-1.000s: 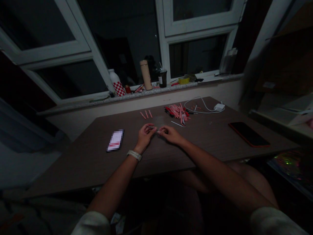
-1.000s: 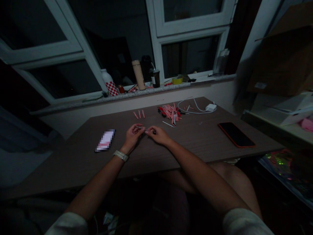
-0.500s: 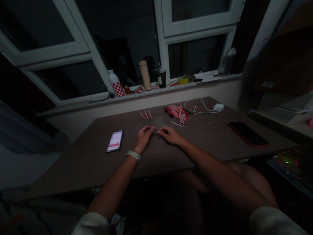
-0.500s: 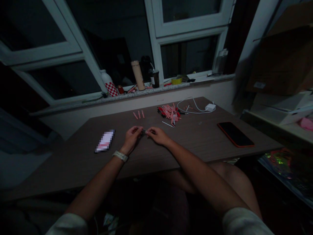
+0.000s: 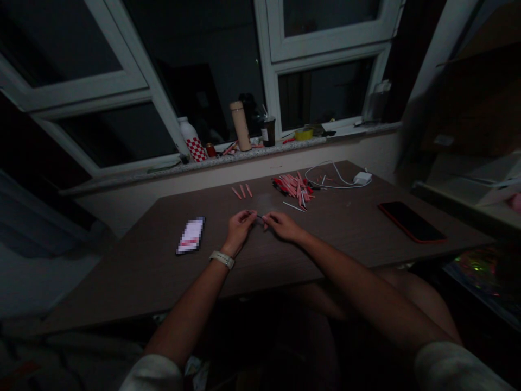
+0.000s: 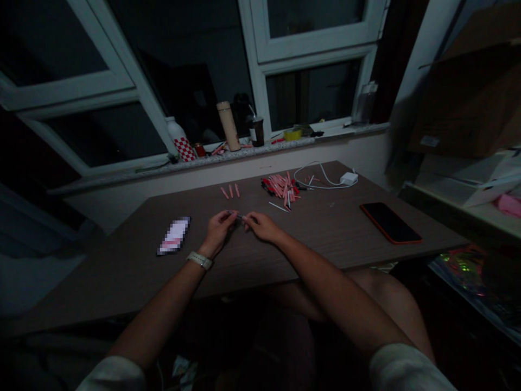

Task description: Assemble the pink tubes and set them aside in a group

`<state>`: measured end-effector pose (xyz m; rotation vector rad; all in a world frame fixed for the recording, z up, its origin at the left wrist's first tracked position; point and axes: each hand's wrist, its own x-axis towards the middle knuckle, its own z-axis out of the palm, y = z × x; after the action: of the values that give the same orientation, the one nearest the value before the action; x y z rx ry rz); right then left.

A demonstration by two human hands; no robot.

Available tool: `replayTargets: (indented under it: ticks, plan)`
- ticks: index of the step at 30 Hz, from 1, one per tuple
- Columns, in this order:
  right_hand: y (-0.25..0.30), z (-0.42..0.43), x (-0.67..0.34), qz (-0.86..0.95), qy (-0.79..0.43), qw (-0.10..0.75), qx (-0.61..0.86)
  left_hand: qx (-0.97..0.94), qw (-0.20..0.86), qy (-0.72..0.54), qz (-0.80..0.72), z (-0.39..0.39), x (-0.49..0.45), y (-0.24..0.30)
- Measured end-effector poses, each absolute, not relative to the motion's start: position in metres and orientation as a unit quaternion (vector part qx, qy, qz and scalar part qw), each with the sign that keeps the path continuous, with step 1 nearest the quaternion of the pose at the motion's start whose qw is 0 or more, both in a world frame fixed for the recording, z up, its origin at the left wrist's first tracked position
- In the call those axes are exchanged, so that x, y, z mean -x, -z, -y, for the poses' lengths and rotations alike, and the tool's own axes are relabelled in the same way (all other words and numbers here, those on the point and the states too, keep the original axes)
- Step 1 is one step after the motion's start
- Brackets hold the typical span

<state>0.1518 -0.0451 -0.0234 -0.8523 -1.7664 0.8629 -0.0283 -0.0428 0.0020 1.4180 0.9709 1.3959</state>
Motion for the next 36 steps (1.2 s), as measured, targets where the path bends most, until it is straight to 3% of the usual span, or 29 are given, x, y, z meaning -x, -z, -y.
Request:
replayTargets:
  ticks: [24,36]
  plan:
    - [0.026,0.043,-0.152,0.703,-0.341,0.495,0.379,-0.585,0.434,-0.552,-0.406,0.042,0.029,-0.001]
    - [0.019,0.050,-0.154,0.749,-0.342,0.445,0.351,-0.615,0.370,-0.555,-0.420,0.037,0.033,0.007]
